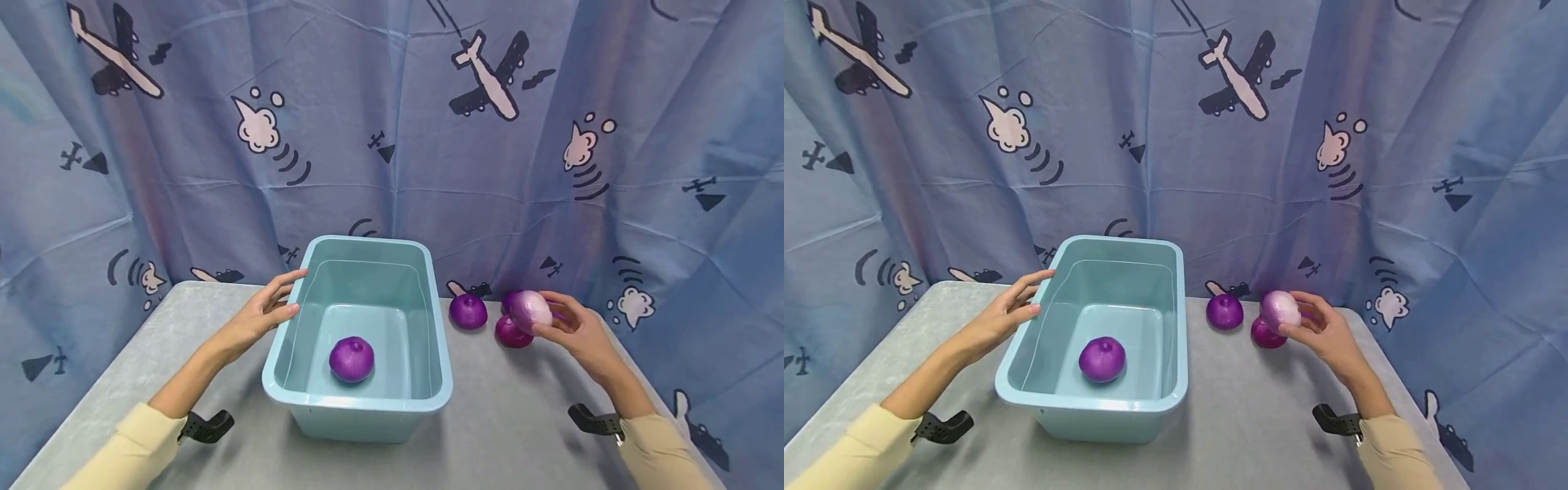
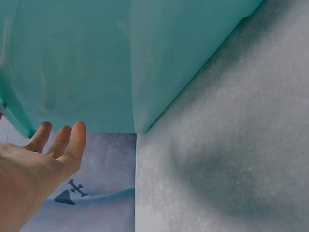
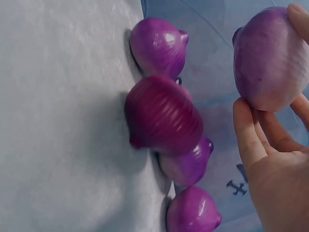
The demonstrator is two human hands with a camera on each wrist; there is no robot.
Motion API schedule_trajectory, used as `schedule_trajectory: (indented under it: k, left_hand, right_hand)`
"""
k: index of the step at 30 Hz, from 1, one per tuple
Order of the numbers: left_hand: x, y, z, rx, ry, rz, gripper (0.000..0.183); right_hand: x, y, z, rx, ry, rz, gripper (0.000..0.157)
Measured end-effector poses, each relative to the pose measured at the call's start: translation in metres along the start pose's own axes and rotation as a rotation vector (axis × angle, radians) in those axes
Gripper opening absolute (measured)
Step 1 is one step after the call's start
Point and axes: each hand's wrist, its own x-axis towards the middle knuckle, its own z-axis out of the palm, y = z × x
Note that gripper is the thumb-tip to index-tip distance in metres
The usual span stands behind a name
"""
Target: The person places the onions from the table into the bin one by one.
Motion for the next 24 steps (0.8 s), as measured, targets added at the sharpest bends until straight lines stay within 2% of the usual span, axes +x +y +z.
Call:
schedule_trajectory:
  k: [11,24]
  left_hand:
    - [0.0,0.003,-0.001,0.016,0.009,0.007,0.061]
    - [0.002,0.003,-0.001,0.047,0.038,0.018,0.059]
  right_hand:
    - [0.017,-0.028,0.015,0.045,-0.045,0.007,0.064]
    - [0.027,-0.06,0.028,0.168,-0.111,-0.095,0.058]
